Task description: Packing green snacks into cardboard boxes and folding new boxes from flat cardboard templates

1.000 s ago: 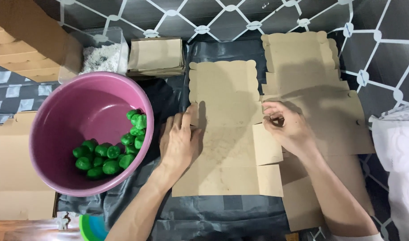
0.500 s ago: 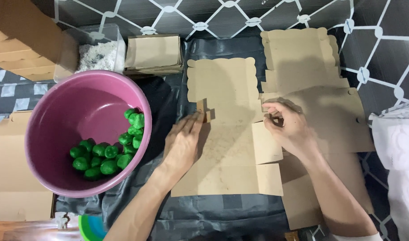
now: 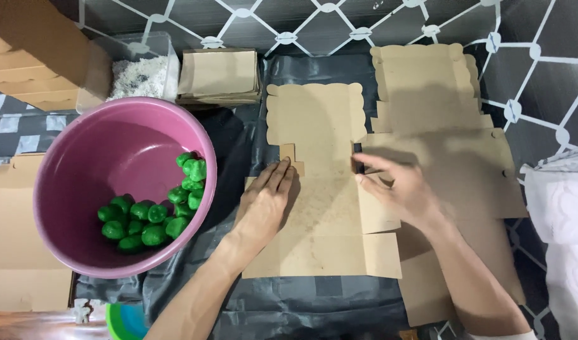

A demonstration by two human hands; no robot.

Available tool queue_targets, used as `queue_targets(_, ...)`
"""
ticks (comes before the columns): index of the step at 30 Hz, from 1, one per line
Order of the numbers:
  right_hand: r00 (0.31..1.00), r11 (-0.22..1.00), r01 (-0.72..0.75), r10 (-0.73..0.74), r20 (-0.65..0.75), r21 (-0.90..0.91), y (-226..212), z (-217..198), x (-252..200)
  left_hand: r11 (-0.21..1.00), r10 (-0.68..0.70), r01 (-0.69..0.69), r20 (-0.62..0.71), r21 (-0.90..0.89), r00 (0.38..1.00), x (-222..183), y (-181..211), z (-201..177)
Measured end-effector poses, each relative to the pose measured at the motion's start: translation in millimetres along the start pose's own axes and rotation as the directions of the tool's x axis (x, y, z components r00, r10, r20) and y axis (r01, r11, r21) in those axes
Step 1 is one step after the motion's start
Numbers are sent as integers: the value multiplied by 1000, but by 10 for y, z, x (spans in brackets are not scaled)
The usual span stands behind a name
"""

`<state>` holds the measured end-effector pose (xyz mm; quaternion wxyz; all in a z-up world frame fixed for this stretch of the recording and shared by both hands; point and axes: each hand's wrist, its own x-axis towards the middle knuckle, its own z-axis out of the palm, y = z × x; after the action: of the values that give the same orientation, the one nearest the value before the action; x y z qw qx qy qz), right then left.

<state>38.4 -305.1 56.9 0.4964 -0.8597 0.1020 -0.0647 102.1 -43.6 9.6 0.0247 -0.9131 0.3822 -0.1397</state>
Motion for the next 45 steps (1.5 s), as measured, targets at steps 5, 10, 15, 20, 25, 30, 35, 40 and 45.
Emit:
queue_targets(5,848,714,529,-471,243,-459,101,70,-8,1000,-24,24,11,-18,1000,24,11,-39)
queue_targets(10,919,449,378,-287,270,-810,118,156,-53,999,-35,35,-16,-32,999,23,-7,51)
queue_targets(15,945,451,326,-134,297,-831,190,173,145,993,-50,47,-22,-111,998,34,-20,-16)
queue_targets(20,921,396,380,-247,302,-836,112,122,174,965,-61,92,131,-245,990,90,-51,-60)
queue_targets(25,918,479,394,-243,313,-784,169,140,203,933,-32,146,326,-330,945,234,-57,-196)
queue_targets(30,922,429,384,-225,314,-818,176,131,190,970,-61,135,338,-201,939,220,-11,-223)
queue_targets(35,879,387,439,-371,299,-811,326,180,189,997,-67,64,-78,-33,995,129,50,-110)
queue_targets(40,686,306,633,-647,332,-711,650,266,222,1000,11,-8,-295,12,955,113,103,149)
queue_targets(45,747,468,611,-609,268,-638,407,87,167,997,-25,47,-297,67,954,84,133,84)
